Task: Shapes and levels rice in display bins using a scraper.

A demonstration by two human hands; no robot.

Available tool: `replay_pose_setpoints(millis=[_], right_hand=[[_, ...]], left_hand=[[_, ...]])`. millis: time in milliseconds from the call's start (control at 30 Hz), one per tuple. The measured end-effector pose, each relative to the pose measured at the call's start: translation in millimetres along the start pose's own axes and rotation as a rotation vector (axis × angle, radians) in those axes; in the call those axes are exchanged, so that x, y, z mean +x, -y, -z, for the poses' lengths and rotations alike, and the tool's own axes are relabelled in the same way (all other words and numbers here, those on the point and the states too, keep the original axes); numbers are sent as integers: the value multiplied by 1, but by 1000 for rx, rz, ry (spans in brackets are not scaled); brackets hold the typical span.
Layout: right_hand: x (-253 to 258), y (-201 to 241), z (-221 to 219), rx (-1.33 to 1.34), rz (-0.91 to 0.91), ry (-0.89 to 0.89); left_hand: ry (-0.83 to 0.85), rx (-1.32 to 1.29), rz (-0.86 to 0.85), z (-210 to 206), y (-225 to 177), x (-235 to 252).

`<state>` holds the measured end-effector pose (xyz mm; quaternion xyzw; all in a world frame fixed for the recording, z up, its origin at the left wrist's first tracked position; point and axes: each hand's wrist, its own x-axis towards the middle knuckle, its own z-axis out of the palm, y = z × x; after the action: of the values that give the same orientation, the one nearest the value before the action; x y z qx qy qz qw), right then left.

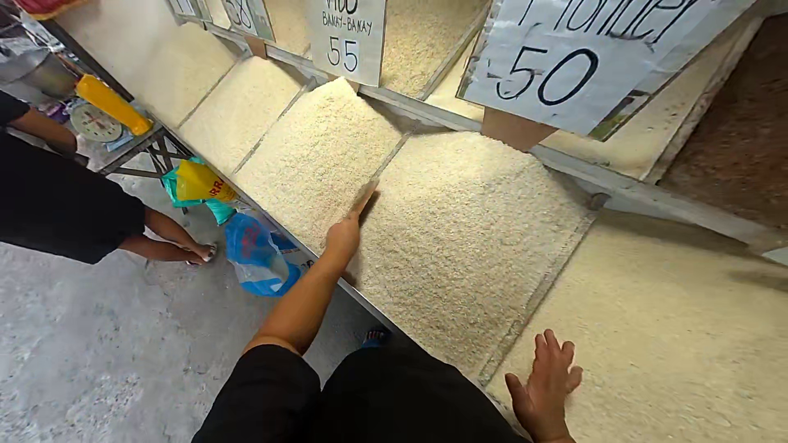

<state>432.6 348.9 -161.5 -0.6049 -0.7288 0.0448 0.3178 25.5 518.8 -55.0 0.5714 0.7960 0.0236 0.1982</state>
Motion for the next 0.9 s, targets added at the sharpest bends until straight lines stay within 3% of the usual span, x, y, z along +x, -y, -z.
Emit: replay_pose_setpoints(millis=[133, 267, 333, 433, 600, 767, 900], right_hand=[[-31, -5, 21, -172, -19, 13], [-60, -10, 37, -210, -175, 90], [-72, -15, 41, -225, -238, 94], [-91, -24, 42, -273, -308, 69], [-104, -29, 39, -293, -341, 67], [-102, -32, 29, -334, -364, 20], [-98, -27, 31, -300, -391, 45]], left_hand=[[-44, -68, -86, 5, -59, -16], [-32, 0, -256, 30, -106, -36], [-99, -20, -294, 43, -106, -29], [-177, -59, -181, 52, -81, 8], [-105, 18, 19, 25, -52, 46], [-162, -50, -166, 8, -102, 22], [-93, -29, -261, 42, -134, -11]])
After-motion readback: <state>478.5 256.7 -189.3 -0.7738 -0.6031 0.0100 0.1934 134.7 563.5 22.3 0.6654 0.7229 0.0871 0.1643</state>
